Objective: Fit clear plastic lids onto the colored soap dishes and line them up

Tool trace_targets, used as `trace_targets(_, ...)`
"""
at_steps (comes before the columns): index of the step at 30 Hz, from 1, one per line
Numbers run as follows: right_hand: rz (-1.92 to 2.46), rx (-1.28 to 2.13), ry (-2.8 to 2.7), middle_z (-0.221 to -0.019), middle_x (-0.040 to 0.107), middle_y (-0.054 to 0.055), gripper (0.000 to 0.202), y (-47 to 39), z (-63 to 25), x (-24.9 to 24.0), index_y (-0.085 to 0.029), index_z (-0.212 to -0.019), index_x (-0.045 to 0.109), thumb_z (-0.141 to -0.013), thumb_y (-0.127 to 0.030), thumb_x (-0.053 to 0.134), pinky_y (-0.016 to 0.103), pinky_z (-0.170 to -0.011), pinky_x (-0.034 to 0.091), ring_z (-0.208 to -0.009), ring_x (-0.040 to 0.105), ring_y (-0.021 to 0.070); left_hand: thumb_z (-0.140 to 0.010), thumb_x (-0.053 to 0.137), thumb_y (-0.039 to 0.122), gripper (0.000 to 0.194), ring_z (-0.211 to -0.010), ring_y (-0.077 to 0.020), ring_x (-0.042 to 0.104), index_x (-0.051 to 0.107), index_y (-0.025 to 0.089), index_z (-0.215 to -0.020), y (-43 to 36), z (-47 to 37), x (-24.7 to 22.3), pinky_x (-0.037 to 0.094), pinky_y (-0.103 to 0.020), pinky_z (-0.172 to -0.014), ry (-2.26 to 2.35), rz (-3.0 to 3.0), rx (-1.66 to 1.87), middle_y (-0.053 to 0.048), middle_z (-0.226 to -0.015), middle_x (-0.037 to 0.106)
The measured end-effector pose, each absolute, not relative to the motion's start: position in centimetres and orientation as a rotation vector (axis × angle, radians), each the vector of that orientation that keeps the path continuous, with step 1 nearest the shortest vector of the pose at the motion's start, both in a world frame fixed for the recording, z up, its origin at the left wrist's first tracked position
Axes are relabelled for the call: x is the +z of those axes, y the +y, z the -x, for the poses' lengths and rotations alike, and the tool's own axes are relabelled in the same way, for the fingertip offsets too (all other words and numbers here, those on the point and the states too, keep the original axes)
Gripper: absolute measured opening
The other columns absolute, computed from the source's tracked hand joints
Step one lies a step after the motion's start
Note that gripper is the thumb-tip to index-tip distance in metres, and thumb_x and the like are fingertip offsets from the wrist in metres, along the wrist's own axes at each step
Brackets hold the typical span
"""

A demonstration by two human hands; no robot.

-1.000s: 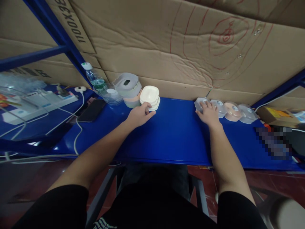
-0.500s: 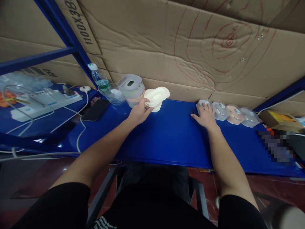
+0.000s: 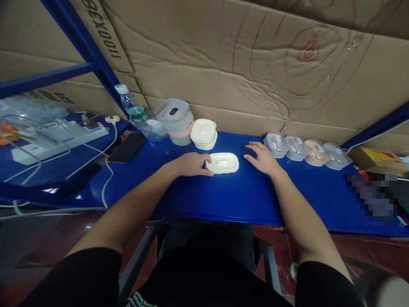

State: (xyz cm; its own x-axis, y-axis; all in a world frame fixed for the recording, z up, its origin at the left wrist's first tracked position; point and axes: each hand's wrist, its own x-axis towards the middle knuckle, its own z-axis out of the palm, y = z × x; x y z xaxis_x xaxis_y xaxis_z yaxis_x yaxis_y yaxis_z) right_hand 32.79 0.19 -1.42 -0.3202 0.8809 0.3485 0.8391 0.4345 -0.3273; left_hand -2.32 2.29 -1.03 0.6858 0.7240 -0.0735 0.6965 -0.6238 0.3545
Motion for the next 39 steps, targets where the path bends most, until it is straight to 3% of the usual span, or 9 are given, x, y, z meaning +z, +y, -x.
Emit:
trace_targets(3, 1.444, 0.150, -2.258, -0.146, 0.064, 0.015, 0.053, 0.7, -33.0, -2.4, -0.025, -0.135, 0.068, -0.098, -0.060, 0.058, 0.063, -0.115, 0.047, -0.137, 0.060, 0.0357, -0.086, 0.061, 0.074, 0.060, -0.097, -0.0310, 0.072, 0.073, 0.022, -0.114, 2.6, 2.7, -0.9, 0.050, -0.038, -0.079, 1.154, -2.533, 0.167, -0.010, -0.094, 0.077)
trace_targets(7, 1.452, 0.196, -2.317, -0.143, 0.066, 0.015, 0.052, 1.2, -33.3, -3.1, -0.023, -0.136, 0.068, -0.097, -0.056, 0.060, 0.062, -0.116, 0.047, -0.134, 0.062, 0.0353, -0.091, 0.063, 0.061, 0.047, -0.090, -0.0266, 0.072, 0.074, 0.022, -0.114, 2.6, 3.1, 0.4, 0.049, -0.035, -0.078, 1.275, -2.518, 0.394, -0.007, -0.085, 0.076)
trace_targets(11, 1.458, 0.223, -2.370, -0.142, 0.068, 0.014, 0.052, 1.3, -33.4, -3.1, -0.024, -0.138, 0.067, -0.097, -0.055, 0.060, 0.064, -0.115, 0.047, -0.133, 0.063, 0.0361, -0.095, 0.064, 0.045, 0.039, -0.086, -0.0238, 0.071, 0.069, 0.022, -0.126, 3.1, 4.9, 2.1, 0.050, -0.034, -0.079, 1.636, -2.366, 0.941, -0.004, -0.082, 0.074)
trace_targets(15, 1.426, 0.238, -2.395, -0.141, 0.068, 0.015, 0.052, 1.3, -33.5, -3.1, -0.024, -0.139, 0.067, -0.097, -0.054, 0.060, 0.064, -0.115, 0.047, -0.134, 0.062, 0.0362, -0.093, 0.066, 0.041, 0.049, -0.085, -0.0252, 0.071, 0.060, 0.024, -0.139, 4.6, 8.2, 3.1, 0.052, -0.035, -0.082, 1.933, -2.094, 1.392, -0.002, -0.080, 0.071)
trace_targets(19, 1.426, 0.246, -2.409, -0.143, 0.067, 0.016, 0.054, 1.3, -33.5, -3.0, -0.022, -0.140, 0.067, -0.098, -0.055, 0.060, 0.063, -0.116, 0.046, -0.135, 0.062, 0.0358, -0.091, 0.066, 0.038, 0.037, -0.089, -0.0293, 0.070, 0.064, 0.022, -0.124, 6.1, 10.8, 2.7, 0.052, -0.041, -0.088, 1.981, -2.002, 1.393, -0.004, -0.079, 0.069)
trace_targets(25, 1.427, 0.257, -2.402, -0.143, 0.067, 0.015, 0.057, 1.2, -33.4, -2.9, -0.022, -0.139, 0.067, -0.098, -0.061, 0.057, 0.062, -0.117, 0.046, -0.135, 0.062, 0.0358, -0.090, 0.063, 0.035, 0.014, -0.077, -0.0234, 0.066, 0.062, 0.024, -0.099, 7.1, 11.1, 1.7, 0.051, -0.035, -0.081, 1.882, -2.038, 1.435, -0.001, -0.072, 0.063)
trace_targets(39, 1.376, 0.271, -2.381, -0.141, 0.069, 0.016, 0.055, 1.3, -33.4, -3.2, -0.023, -0.137, 0.068, -0.097, -0.060, 0.060, 0.066, -0.114, 0.048, -0.133, 0.063, 0.0383, -0.097, 0.060, 0.038, 0.017, -0.074, -0.0165, 0.064, 0.053, 0.024, -0.104, 4.8, 8.3, 2.8, 0.053, -0.031, -0.076, 1.487, -2.020, 1.722, -0.002, -0.084, 0.067)
